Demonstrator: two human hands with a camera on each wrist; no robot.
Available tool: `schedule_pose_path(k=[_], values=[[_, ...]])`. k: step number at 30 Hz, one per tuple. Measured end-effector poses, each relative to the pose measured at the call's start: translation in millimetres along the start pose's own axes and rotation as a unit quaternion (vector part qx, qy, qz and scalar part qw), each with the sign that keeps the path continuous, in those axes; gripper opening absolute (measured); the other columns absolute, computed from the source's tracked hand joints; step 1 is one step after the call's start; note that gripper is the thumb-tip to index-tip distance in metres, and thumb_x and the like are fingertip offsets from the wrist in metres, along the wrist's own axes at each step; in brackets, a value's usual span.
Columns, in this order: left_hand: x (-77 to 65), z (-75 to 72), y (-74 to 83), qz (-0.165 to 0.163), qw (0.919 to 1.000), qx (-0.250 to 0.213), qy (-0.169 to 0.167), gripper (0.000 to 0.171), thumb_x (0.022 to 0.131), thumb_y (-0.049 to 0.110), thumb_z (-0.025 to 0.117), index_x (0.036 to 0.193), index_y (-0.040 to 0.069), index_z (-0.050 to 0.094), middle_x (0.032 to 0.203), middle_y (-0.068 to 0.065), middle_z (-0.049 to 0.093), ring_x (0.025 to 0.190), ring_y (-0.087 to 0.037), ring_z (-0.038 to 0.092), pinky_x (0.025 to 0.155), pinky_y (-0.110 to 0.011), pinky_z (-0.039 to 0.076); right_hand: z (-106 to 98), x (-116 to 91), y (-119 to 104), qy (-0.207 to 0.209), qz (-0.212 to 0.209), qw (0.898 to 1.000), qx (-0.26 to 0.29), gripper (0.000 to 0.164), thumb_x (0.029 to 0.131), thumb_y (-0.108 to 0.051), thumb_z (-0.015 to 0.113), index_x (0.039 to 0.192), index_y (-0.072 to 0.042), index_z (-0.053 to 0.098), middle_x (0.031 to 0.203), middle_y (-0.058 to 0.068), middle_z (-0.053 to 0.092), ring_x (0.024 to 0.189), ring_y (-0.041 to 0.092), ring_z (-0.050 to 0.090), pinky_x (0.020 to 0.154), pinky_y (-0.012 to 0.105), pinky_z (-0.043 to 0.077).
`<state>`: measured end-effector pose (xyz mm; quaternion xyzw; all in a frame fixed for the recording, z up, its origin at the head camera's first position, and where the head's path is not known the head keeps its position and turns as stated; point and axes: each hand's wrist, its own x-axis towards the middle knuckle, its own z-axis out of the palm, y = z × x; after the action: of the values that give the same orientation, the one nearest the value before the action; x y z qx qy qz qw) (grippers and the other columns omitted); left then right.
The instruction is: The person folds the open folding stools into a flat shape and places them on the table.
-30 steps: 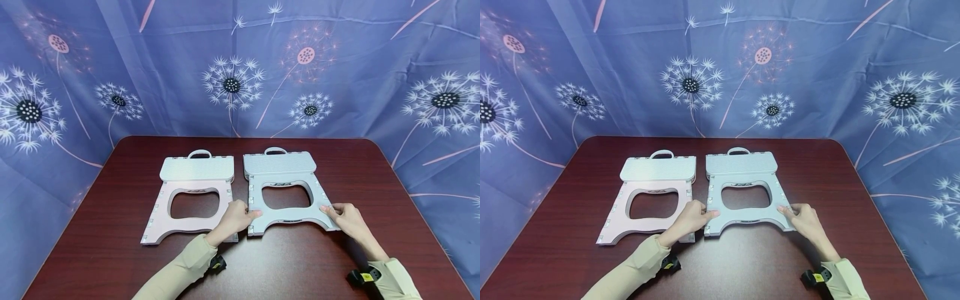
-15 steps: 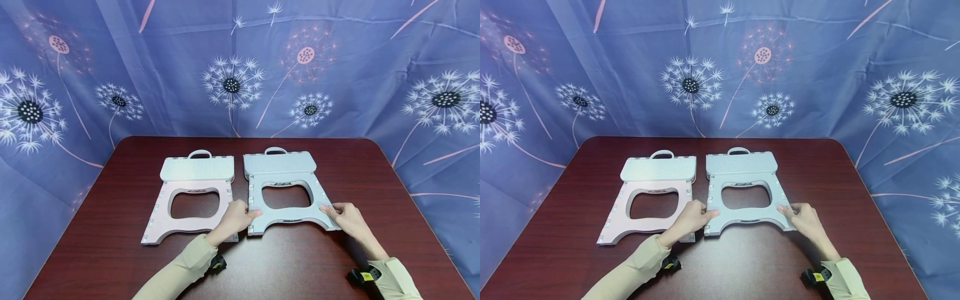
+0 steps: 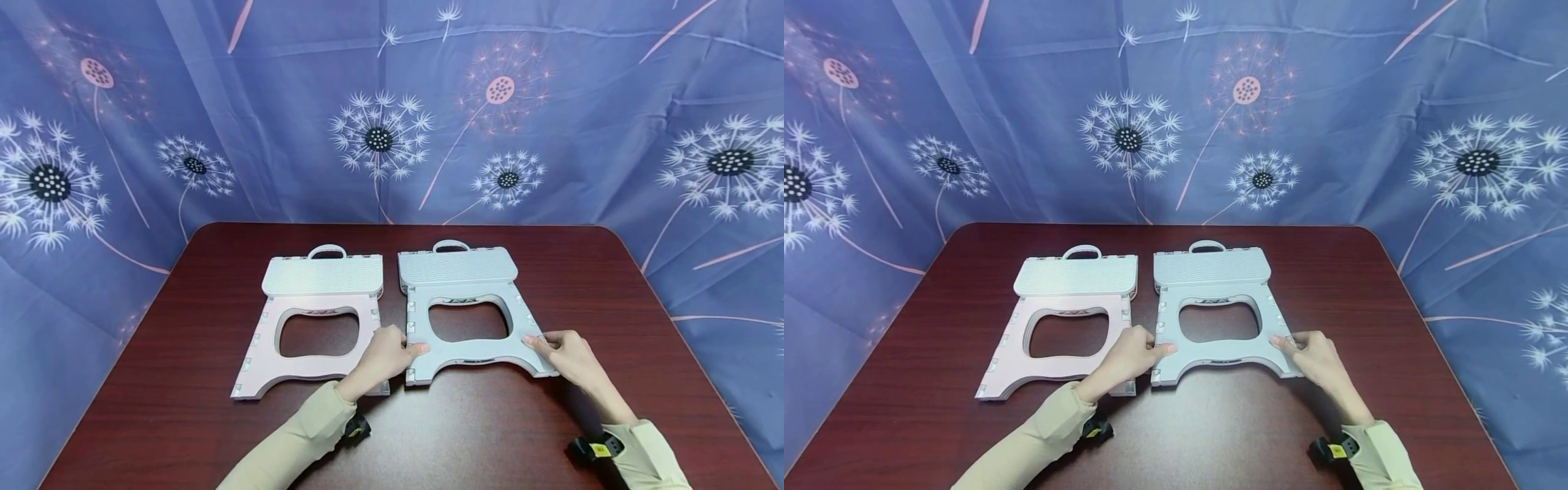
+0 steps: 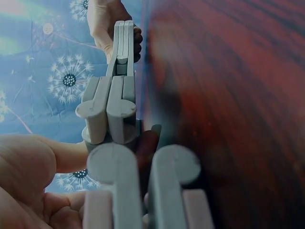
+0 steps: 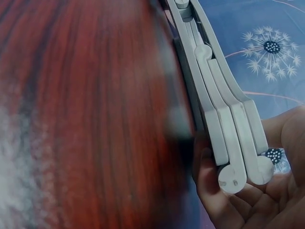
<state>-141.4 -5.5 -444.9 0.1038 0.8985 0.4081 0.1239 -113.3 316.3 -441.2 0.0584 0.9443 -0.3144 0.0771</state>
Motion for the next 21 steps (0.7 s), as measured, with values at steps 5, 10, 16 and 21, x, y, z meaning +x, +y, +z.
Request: schedule_pose_path(k=[5, 10, 16, 21], values=[[0.9, -0.8, 0.6, -0.009, 0.9999, 0.000, -0.009, 0.059, 0.087, 0.036, 0.071, 0.047, 0.021, 0.030, 0.045, 0.014, 0.020, 0.043, -0.003, 0.021, 0.040, -0.021, 0.021, -1.7, 1.0, 1.2, -0.007, 0.002, 1.000, 0.000, 0.052, 0.093, -0.044, 0.061, 0.107, 0.006, 0.070, 0.086, 0.009, 0.072, 0.077, 0.014, 0.056, 0.064, 0.027, 0.043], [1.6, -1.7, 1.0, -0.009, 0.9998, 0.006, -0.014, 0.060, 0.086, 0.036, 0.072, 0.046, 0.021, 0.029, 0.044, 0.015, 0.018, 0.043, -0.002, 0.019, 0.039, -0.019, 0.020, -3.4, 1.5, 1.1, -0.008, 0.004, 1.000, -0.004, 0.053, 0.092, -0.044, 0.062, 0.106, 0.007, 0.070, 0.088, 0.012, 0.072, 0.078, 0.015, 0.056, 0.064, 0.028, 0.043], [1.9, -3.9, 1.9, -0.004, 0.9999, 0.003, -0.016, 0.061, 0.086, 0.035, 0.072, 0.044, 0.020, 0.031, 0.041, 0.014, 0.022, 0.039, -0.001, 0.021, 0.038, -0.018, 0.020, -5.5, 1.5, 0.2, -0.001, 0.003, 1.000, -0.012, 0.053, 0.090, -0.045, 0.064, 0.105, 0.006, 0.071, 0.092, 0.016, 0.073, 0.078, 0.016, 0.058, 0.064, 0.030, 0.044], [1.8, -5.2, 2.2, -0.008, 0.9998, 0.009, -0.016, 0.060, 0.085, 0.036, 0.073, 0.042, 0.019, 0.034, 0.037, 0.013, 0.027, 0.037, -0.001, 0.024, 0.039, -0.018, 0.022, -6.2, 1.7, -0.2, -0.002, 0.012, 1.000, -0.015, 0.056, 0.089, -0.048, 0.064, 0.105, 0.005, 0.071, 0.098, 0.020, 0.071, 0.079, 0.018, 0.059, 0.064, 0.030, 0.045]])
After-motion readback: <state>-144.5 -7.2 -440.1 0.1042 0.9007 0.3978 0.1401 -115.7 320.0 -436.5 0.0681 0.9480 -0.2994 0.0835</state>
